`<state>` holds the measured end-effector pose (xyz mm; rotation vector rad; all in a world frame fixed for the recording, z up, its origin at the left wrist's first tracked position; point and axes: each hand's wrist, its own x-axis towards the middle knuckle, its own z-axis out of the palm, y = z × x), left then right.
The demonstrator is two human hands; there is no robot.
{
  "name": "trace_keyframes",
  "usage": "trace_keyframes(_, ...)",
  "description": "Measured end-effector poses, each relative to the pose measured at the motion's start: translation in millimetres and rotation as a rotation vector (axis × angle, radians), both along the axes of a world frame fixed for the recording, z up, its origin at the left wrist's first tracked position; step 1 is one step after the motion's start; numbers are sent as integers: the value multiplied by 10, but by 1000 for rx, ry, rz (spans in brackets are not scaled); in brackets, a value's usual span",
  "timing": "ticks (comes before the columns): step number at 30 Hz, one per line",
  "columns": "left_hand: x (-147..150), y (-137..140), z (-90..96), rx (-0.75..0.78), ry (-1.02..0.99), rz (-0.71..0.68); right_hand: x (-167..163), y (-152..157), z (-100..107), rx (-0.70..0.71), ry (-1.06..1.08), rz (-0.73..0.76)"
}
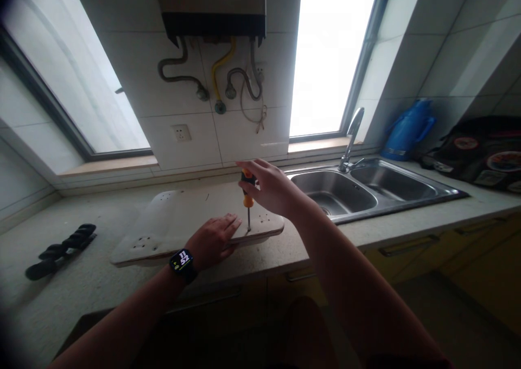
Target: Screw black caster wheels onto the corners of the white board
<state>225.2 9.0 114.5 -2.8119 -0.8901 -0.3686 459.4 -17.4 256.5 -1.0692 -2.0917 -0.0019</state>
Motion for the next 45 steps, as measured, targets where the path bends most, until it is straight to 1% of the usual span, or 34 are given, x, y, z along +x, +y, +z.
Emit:
trace_keyframes(3, -6, -1, -1, -2, -3, 3, 43, 15, 10, -145, 37, 153)
trace_keyframes(5, -7, -2, -1, -1, 0, 4, 50, 37, 7, -174, 65, 168)
trace_keyframes(7, -4, -3, 0, 1, 6, 3, 26, 59, -5, -119, 62, 92)
trace_keyframes(10, 3, -7, 3, 5, 9, 2, -42, 73, -27, 17, 34, -60)
trace_keyframes(13, 3, -11, 6, 5, 5, 8, -86, 56, -18, 43, 31, -104)
trace_keyframes(15, -1, -13, 8, 3, 5, 11, -75, 29, 19, 14, -8, -73)
trace_keyframes(19, -8, -10, 13, -1, 4, 7, 18, -16, 129, -70, -141, 96)
trace_keyframes(21, -8, -8, 13, -4, 1, 6, 56, -7, 168, -104, -174, 129)
trace_keyframes(23, -4, -6, 14, -4, 0, 4, 63, 24, 180, -93, -200, 57)
trace_keyframes(27, 1, -10, 21, 2, 0, 2, 15, 82, 159, 20, -237, -153)
trace_keyframes(29, 0, -15, 25, 4, 1, 5, 3, 72, 163, 31, -247, -187)
trace_keyframes(31, -2, -17, 26, 3, -1, 7, 14, 33, 190, -14, -243, -123)
trace_keyframes(34, -4, -16, 20, 0, -5, 8, 48, -35, 243, -162, -209, 122)
trace_keyframes(35, -4, -14, 17, 0, -5, 9, 53, -46, 253, -203, -194, 187)
trace_keyframes(36, -4, -12, 15, -1, -3, 11, 50, -49, 257, -222, -185, 217)
trace_keyframes(38, -3, -11, 15, -2, 3, 12, 23, -29, 239, -186, -182, 182)
trace_keyframes(41, -1, -17, 25, -2, 11, 10, -42, 33, 178, -37, -202, 29)
trace_keyframes(42, -1, -21, 31, -1, 11, 11, -59, 49, 161, -6, -209, -19)
trace_keyframes(44, -1, -29, 41, 1, 9, 16, -75, 59, 147, 18, -222, -98)
trace_keyframes(45, -1, -32, 45, 1, 8, 19, -72, 51, 151, 10, -223, -111)
